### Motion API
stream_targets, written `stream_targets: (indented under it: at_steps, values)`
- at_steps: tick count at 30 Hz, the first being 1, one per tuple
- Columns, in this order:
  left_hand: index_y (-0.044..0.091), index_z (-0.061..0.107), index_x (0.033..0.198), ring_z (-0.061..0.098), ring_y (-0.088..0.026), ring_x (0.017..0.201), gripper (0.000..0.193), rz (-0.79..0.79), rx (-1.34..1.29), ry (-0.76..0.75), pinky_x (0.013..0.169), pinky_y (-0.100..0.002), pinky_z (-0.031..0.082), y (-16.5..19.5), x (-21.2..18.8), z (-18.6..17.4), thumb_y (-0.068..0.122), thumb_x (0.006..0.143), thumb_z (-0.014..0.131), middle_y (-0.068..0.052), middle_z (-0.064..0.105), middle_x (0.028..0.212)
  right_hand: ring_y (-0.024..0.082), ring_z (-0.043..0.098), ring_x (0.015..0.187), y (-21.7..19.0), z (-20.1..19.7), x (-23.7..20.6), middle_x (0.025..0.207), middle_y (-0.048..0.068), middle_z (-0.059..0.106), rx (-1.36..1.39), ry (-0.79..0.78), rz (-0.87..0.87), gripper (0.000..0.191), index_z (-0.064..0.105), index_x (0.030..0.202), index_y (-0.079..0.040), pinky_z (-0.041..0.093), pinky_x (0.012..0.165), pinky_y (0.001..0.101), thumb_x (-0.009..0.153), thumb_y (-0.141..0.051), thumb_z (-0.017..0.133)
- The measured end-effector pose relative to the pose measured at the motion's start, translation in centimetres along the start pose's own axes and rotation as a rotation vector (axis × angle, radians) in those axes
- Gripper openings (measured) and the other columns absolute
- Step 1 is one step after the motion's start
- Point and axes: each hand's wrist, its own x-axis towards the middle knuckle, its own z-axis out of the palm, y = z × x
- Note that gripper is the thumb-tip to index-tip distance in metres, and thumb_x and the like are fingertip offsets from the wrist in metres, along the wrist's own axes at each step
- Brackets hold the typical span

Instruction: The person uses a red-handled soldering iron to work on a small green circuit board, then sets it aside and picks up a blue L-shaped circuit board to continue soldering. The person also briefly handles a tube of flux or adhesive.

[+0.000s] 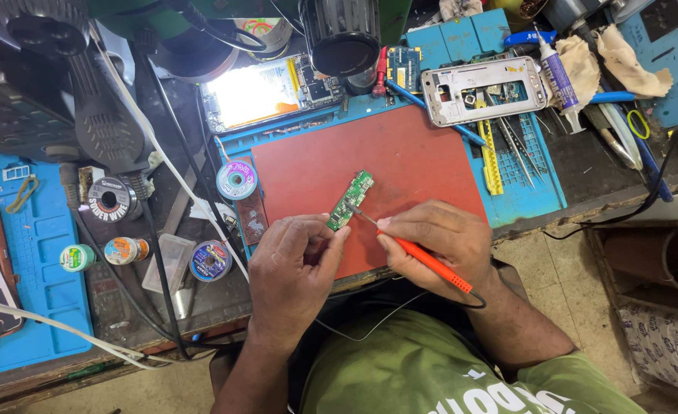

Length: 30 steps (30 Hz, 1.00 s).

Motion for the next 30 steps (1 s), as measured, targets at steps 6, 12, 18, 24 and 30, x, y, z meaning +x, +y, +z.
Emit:
stream_targets:
  at_steps: [6, 12, 18, 24, 30]
  values:
    - [0.006, 0.063, 0.088, 0.065, -0.014, 0.067, 0.023, 0.009, 0.005, 0.002, 0.061, -0.029, 0.054, 0.04, 0.07, 0.05, 0.011, 0.085, 0.085, -0.004, 0.071, 0.088, 0.020, 0.075, 0.081, 0.04, -0.15, -0.03, 0.093, 0.008, 0.075, 0.011, -0.010, 0.003, 0.024, 0.075, 0.101, -0.004, 0.061, 0.070, 0.0289, 0.079, -0.002, 0.083]
    - [0.006, 0.063, 0.088, 0.065, -0.013, 0.066, 0.023, -0.008, 0.003, 0.000, 0.060, -0.029, 0.054, 0.10, 0.04, 0.11, 0.011, 0.085, 0.085, -0.004, 0.072, 0.088, 0.019, 0.074, 0.081, 0.05, -0.24, 0.03, 0.093, 0.008, 0.075, 0.028, -0.009, 0.007, 0.024, 0.075, 0.101, -0.004, 0.061, 0.070, 0.0289, 0.079, -0.002, 0.083]
    - [0.006, 0.064, 0.089, 0.067, -0.012, 0.067, 0.022, -0.022, -0.002, -0.007, 0.060, -0.028, 0.055, 0.10, -0.02, 0.15, 0.011, 0.085, 0.085, -0.003, 0.072, 0.088, 0.018, 0.074, 0.079, 0.18, -0.27, 0.05, 0.091, 0.008, 0.075, 0.004, -0.002, 0.007, 0.022, 0.075, 0.100, -0.004, 0.059, 0.067, 0.0282, 0.079, -0.003, 0.083]
    - [0.006, 0.064, 0.089, 0.068, -0.013, 0.069, 0.022, -0.020, -0.008, -0.010, 0.060, -0.027, 0.057, 0.09, -0.01, 0.19, 0.011, 0.085, 0.085, -0.004, 0.072, 0.091, 0.019, 0.074, 0.077, 0.18, -0.27, -0.03, 0.091, 0.008, 0.076, 0.012, -0.005, 0.017, 0.020, 0.075, 0.100, -0.002, 0.058, 0.066, 0.0282, 0.082, -0.004, 0.083]
    - [0.007, 0.064, 0.089, 0.068, -0.013, 0.070, 0.022, -0.013, -0.003, -0.008, 0.061, -0.027, 0.057, 0.10, 0.01, 0.18, 0.012, 0.085, 0.085, -0.005, 0.073, 0.092, 0.019, 0.073, 0.073, 0.18, -0.25, 0.02, 0.086, 0.009, 0.075, 0.010, -0.009, 0.006, 0.019, 0.074, 0.100, -0.002, 0.056, 0.064, 0.0292, 0.083, -0.003, 0.081]
